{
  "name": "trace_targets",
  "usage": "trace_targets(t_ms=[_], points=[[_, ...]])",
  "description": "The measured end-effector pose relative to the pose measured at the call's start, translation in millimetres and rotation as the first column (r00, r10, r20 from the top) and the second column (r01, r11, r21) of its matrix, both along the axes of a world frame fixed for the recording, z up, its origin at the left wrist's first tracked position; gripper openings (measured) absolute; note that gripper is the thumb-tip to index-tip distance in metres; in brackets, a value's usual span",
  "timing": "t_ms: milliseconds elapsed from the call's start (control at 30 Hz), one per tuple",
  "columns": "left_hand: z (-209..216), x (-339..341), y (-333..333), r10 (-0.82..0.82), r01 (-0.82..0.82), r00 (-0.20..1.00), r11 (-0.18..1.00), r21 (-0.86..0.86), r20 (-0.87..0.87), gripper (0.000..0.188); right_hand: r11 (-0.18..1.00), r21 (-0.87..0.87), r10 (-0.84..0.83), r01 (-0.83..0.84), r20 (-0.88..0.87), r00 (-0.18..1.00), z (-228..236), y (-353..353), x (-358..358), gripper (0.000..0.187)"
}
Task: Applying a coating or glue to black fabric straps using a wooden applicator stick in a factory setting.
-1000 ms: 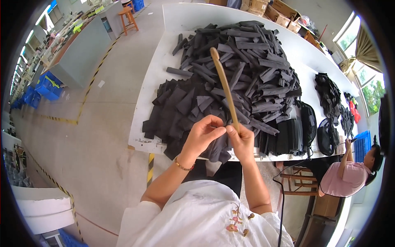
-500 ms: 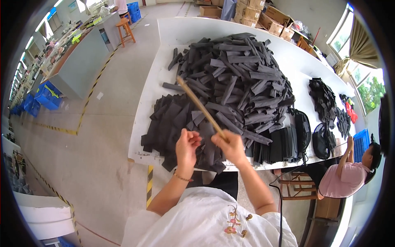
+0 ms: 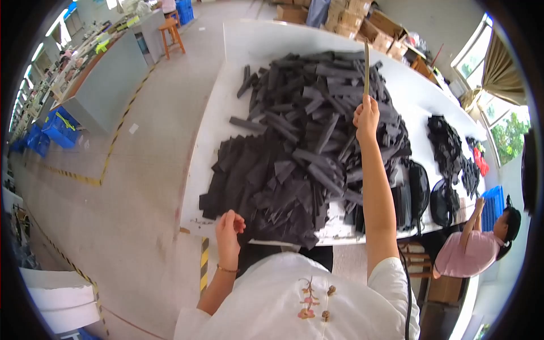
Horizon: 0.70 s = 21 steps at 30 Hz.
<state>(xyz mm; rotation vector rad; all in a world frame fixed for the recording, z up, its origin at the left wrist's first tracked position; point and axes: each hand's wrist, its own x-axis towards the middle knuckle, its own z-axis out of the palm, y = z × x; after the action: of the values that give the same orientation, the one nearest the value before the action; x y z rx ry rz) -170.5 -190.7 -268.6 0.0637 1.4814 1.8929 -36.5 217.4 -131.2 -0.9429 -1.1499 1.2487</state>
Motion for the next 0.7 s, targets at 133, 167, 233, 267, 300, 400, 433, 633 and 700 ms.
trace_targets(t_ms=[133, 167, 233, 267, 300, 400, 433, 633, 700], points=[[6, -9, -11, -0.089, 0.088, 0.995, 0.996, -0.016, -0.043, 0.028, 0.994, 0.109, -0.041, 0.023, 0.165, 0.985, -44, -73, 54, 0.027], [5, -15, -11, -0.096, 0.096, 0.994, 0.995, -0.009, -0.054, 0.029, 0.983, 0.176, -0.092, 0.052, 0.229, 0.969, -50, -83, 65, 0.028], [5, -24, -12, -0.154, 0.150, 0.986, 0.986, -0.067, -0.061, 0.029, 0.968, 0.243, -0.136, 0.067, 0.279, 0.951, -54, -99, 92, 0.024], [7, -25, -13, -0.171, 0.166, 0.982, 0.984, -0.067, -0.077, 0.028, 0.959, 0.274, -0.145, 0.070, 0.263, 0.954, -52, -107, 98, 0.022], [9, -28, -15, -0.187, 0.181, 0.978, 0.981, -0.065, -0.093, 0.028, 0.949, 0.307, -0.152, 0.071, 0.247, 0.957, -47, -114, 103, 0.021], [19, -31, -19, -0.276, 0.270, 0.943, 0.961, -0.059, -0.188, 0.028, 0.937, 0.332, -0.196, 0.108, 0.246, 0.949, -34, -143, 105, 0.017], [20, -33, -17, -0.284, 0.279, 0.940, 0.959, -0.056, -0.188, 0.028, 0.938, 0.336, -0.174, 0.081, 0.258, 0.950, -32, -149, 102, 0.015], [20, -38, -12, -0.422, 0.417, 0.875, 0.906, -0.073, -0.238, 0.027, 0.995, 0.078, 0.024, -0.062, 0.415, 0.909, -72, -218, 102, 0.012], [19, -39, -11, -0.450, 0.442, 0.863, 0.893, -0.086, -0.230, 0.025, 0.998, 0.035, 0.022, -0.046, 0.502, 0.864, -88, -233, 102, 0.012]])
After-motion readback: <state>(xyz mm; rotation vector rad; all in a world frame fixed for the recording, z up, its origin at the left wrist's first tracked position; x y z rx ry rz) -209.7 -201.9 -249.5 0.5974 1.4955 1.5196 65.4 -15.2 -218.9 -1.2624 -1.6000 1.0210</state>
